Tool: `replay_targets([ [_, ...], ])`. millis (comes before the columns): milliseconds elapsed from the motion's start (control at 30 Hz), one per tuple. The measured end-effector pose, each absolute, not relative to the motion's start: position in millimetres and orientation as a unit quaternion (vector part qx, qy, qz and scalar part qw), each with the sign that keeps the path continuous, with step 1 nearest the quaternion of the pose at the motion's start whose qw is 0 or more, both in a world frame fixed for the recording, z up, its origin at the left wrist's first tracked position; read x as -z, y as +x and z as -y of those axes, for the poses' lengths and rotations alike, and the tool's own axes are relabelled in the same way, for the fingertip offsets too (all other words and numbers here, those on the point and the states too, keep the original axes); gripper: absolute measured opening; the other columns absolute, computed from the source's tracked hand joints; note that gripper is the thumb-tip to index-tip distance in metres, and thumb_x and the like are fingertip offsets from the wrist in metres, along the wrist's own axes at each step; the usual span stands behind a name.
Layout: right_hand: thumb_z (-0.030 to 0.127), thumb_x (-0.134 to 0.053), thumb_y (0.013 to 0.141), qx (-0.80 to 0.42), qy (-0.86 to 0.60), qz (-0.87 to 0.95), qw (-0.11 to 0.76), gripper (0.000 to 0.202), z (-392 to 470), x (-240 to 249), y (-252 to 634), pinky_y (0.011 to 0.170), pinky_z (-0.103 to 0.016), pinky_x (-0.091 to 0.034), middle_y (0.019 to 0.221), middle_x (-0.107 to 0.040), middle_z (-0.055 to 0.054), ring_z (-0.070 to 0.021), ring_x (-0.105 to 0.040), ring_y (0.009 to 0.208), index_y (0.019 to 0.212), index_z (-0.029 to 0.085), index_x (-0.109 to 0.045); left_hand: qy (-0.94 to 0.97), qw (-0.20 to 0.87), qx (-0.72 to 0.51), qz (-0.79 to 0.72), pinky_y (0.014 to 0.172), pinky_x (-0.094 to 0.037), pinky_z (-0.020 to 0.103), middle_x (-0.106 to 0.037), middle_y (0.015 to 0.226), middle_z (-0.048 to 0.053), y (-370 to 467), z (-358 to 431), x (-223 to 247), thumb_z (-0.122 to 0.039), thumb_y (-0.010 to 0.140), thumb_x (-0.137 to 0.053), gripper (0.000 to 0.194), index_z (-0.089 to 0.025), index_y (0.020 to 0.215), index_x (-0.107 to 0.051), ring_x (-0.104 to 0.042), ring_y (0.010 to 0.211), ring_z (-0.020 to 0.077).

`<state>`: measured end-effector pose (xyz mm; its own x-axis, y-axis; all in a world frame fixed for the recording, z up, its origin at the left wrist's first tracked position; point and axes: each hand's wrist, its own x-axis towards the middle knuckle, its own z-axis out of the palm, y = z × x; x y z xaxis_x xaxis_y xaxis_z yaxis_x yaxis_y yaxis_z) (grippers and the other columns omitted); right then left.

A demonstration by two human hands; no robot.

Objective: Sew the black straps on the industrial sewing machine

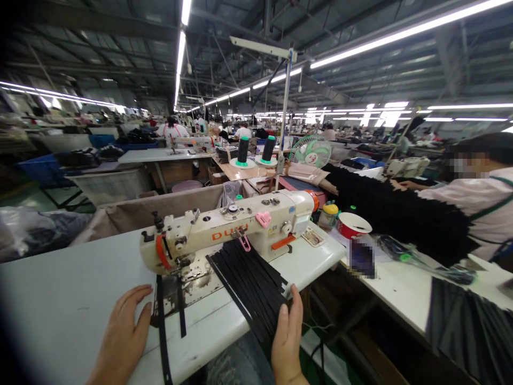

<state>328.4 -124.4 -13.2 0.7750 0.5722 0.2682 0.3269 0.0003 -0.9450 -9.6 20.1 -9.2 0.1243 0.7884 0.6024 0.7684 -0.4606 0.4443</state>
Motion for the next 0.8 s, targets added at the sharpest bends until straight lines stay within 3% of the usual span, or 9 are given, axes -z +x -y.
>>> replay_targets([
  [133, 0.056, -0.035, 0.102, -0.034, -0.703, 0.375, 0.603, 0.078, 95.8, 22.7, 320.8, 0.126, -0.056, -0.024, 0.156, -0.042, -0.032, -0.0351, -0.037, 0.149, 0.15, -0.006, -0.039, 0.817, -0.105, -0.396, -0.405, 0.113, -0.046, 0.047, -0.064, 0.128, 0.012, 7.2, 9.7, -6.0, -0.017, 0.098, -0.044, 0.028, -0.019, 0.121, -0.061, -0.061, 0.121, 0.0278],
  [267, 0.046, -0.035, 0.104, 0.019, -0.7, 0.416, 0.58, 0.069, 79.0, 26.8, 315.2, 0.125, -0.059, -0.024, 0.154, -0.045, -0.033, -0.0347, -0.038, 0.148, 0.149, -0.006, -0.04, 0.9, -0.091, -0.324, -0.275, 0.111, -0.051, 0.034, -0.068, 0.133, 0.008, 52.6, 36.4, -8.0, -0.007, 0.095, -0.046, 0.041, -0.022, 0.13, -0.06, -0.063, 0.128, 0.0226],
  [433, 0.036, -0.036, 0.104, 0.088, -0.687, 0.48, 0.539, 0.056, 88.2, 20.8, 319.7, 0.121, -0.062, -0.028, 0.152, -0.05, -0.026, -0.0346, -0.041, 0.146, 0.152, 0.006, -0.04, 0.893, -0.04, -0.271, -0.357, 0.105, -0.058, 0.044, -0.061, 0.147, 0.014, 103.7, 32.3, 9.9, -0.023, 0.096, -0.054, 0.05, -0.016, 0.145, -0.047, -0.063, 0.131, 0.029],
  [567, 0.039, -0.042, 0.099, 0.232, -0.609, 0.651, 0.388, 0.053, 101.8, 13.2, 331.4, 0.122, -0.064, -0.019, 0.147, -0.056, -0.015, -0.0353, -0.042, 0.146, 0.15, 0.023, -0.048, 0.882, -0.015, -0.265, -0.389, 0.111, -0.053, 0.052, -0.061, 0.148, 0.016, 121.9, 16.5, 28.2, -0.025, 0.094, -0.059, 0.054, -0.015, 0.145, -0.047, -0.057, 0.138, 0.0331],
  [667, 0.045, -0.057, 0.092, 0.286, -0.539, 0.748, 0.261, 0.057, 101.2, 8.3, 338.4, 0.121, -0.064, -0.014, 0.143, -0.063, -0.013, -0.0374, -0.048, 0.14, 0.147, 0.029, -0.054, 0.879, 0.018, -0.247, -0.408, 0.117, -0.047, 0.054, -0.055, 0.154, 0.016, 132.0, 11.2, 33.0, -0.025, 0.095, -0.058, 0.055, -0.015, 0.147, -0.047, -0.05, 0.144, 0.0328],
  [800, 0.032, -0.061, 0.093, 0.272, -0.568, 0.759, 0.166, 0.053, 84.8, 6.3, 338.3, 0.117, -0.055, -0.024, 0.146, -0.064, -0.01, -0.0329, -0.054, 0.137, 0.146, 0.032, -0.056, 0.87, 0.074, -0.219, -0.436, 0.124, -0.036, 0.055, -0.049, 0.158, 0.016, 146.6, 7.0, 23.4, -0.029, 0.097, -0.056, 0.054, -0.013, 0.148, -0.049, -0.041, 0.15, 0.0325],
])
